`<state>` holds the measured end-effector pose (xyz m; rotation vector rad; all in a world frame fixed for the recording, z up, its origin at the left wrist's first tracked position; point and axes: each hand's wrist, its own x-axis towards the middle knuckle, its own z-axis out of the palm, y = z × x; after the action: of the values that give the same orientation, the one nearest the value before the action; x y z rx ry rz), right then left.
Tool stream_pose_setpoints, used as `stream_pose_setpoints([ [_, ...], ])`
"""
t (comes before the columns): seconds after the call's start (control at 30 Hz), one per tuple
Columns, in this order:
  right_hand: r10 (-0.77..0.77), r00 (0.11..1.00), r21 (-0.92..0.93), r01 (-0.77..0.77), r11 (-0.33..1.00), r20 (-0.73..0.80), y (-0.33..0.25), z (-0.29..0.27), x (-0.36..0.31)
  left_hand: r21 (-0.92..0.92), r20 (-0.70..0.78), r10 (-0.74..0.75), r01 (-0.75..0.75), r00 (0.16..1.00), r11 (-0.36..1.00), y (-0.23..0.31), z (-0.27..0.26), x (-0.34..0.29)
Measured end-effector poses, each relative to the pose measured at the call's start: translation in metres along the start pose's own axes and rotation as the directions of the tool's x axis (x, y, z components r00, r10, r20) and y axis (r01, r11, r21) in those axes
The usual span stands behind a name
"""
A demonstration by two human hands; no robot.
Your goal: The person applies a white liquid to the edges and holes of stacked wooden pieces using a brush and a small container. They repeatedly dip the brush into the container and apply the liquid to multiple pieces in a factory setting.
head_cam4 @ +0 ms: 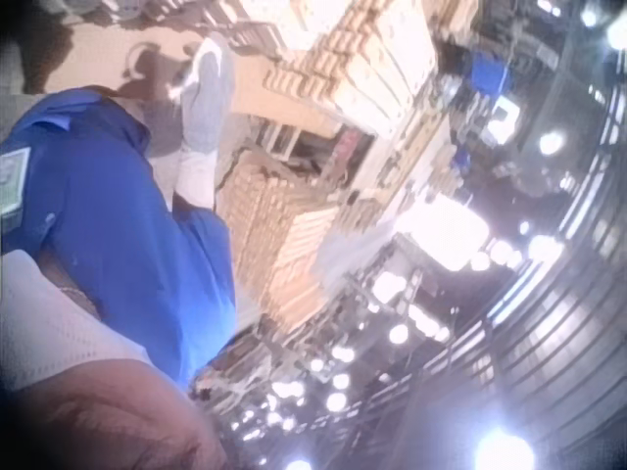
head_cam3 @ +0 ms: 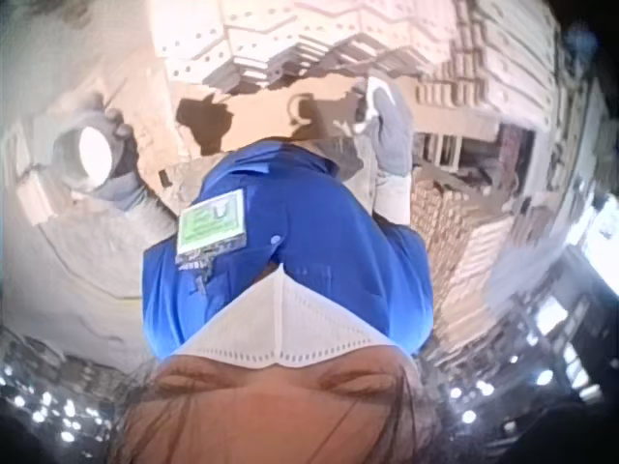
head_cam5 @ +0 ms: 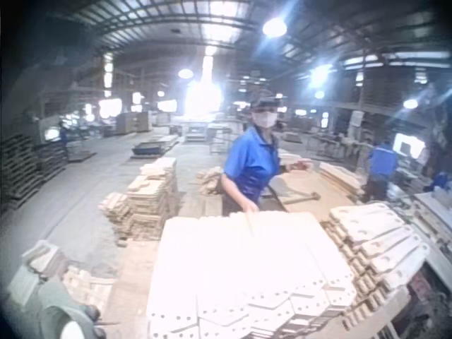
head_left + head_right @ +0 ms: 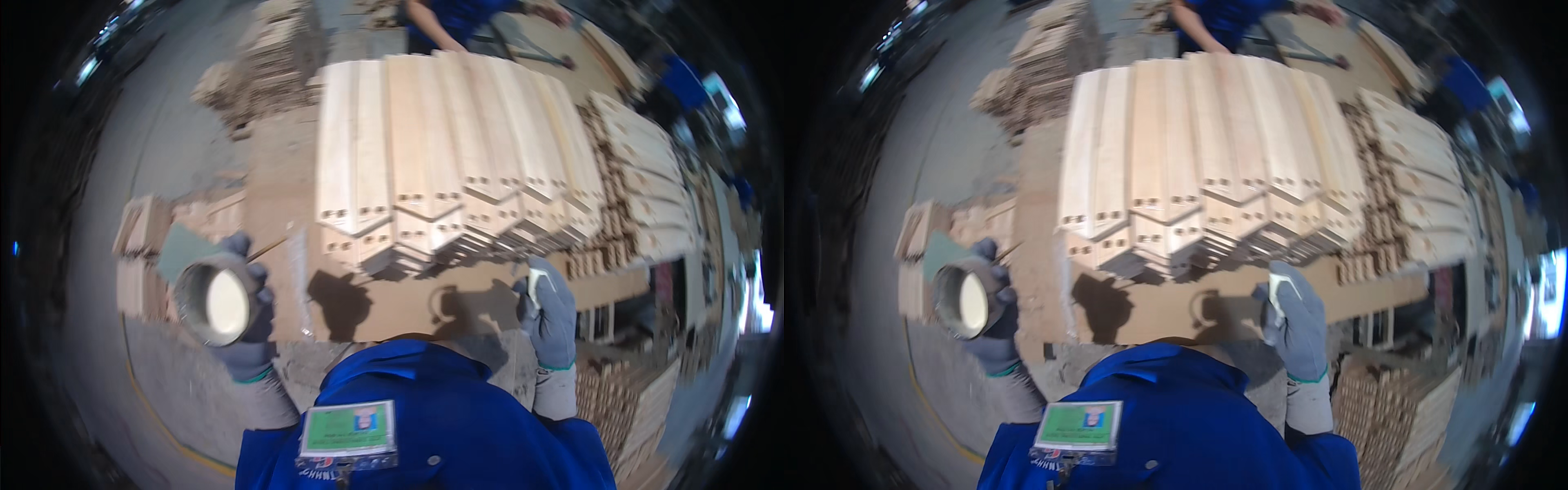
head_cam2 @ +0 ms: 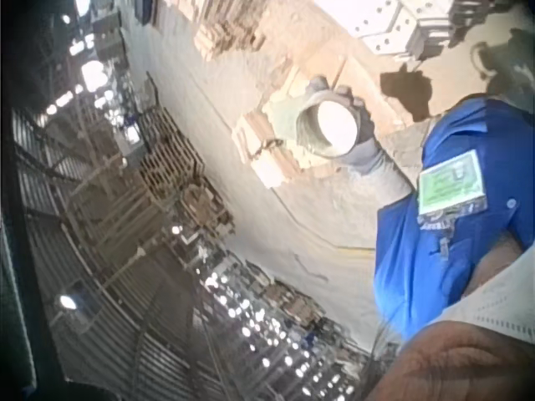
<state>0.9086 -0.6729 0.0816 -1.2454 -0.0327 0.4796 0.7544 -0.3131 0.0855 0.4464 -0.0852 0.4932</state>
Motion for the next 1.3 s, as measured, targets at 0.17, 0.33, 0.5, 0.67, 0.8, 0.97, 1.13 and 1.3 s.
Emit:
stream_pose_setpoints([
  [0.17, -0.168, 0.967, -0.411, 0.235, 0.881, 0.192, 0.019, 0.046, 0.025, 0.366, -0.052, 0.143, -0.115, 0.988, 0.924, 0.001, 0.006, -0.015],
  [0.33, -0.503, 0.764, -0.578, 0.64, 0.506, 0.405, 0.064, 0.086, 0.04, 0.332, -0.115, 0.189, -0.141, 0.975, 0.933, 0.024, -0.012, -0.03],
  [0.5, -0.637, 0.46, -0.529, 0.843, 0.096, 0.619, 0.066, 0.131, 0.061, 0.432, -0.287, 0.316, -0.172, 0.904, 0.885, 0.038, -0.015, -0.032],
  [0.67, 0.025, 0.976, -0.487, 0.085, 0.869, 0.215, 0.025, 0.154, 0.031, 0.377, -0.213, 0.256, -0.162, 0.943, 0.912, 0.065, -0.048, -0.036],
  [0.8, -0.086, 0.981, -0.555, 0.169, 0.815, 0.172, 0.038, 0.153, 0.034, 0.302, -0.135, 0.194, -0.146, 0.972, 0.942, 0.073, -0.064, -0.026],
  [0.97, -0.102, 0.985, -0.566, 0.163, 0.808, 0.139, 0.048, 0.165, 0.034, 0.301, -0.117, 0.178, -0.136, 0.977, 0.944, 0.068, -0.066, -0.007],
  [1.13, -0.265, 0.921, -0.739, 0.387, 0.552, 0.284, 0.064, 0.169, 0.042, 0.492, -0.122, 0.215, -0.129, 0.969, 0.861, 0.069, -0.075, -0.003],
  [1.3, -0.287, 0.917, -0.717, 0.396, 0.574, 0.276, 0.072, 0.171, 0.046, 0.382, -0.17, 0.19, -0.113, 0.967, 0.917, 0.072, -0.075, -0.001],
])
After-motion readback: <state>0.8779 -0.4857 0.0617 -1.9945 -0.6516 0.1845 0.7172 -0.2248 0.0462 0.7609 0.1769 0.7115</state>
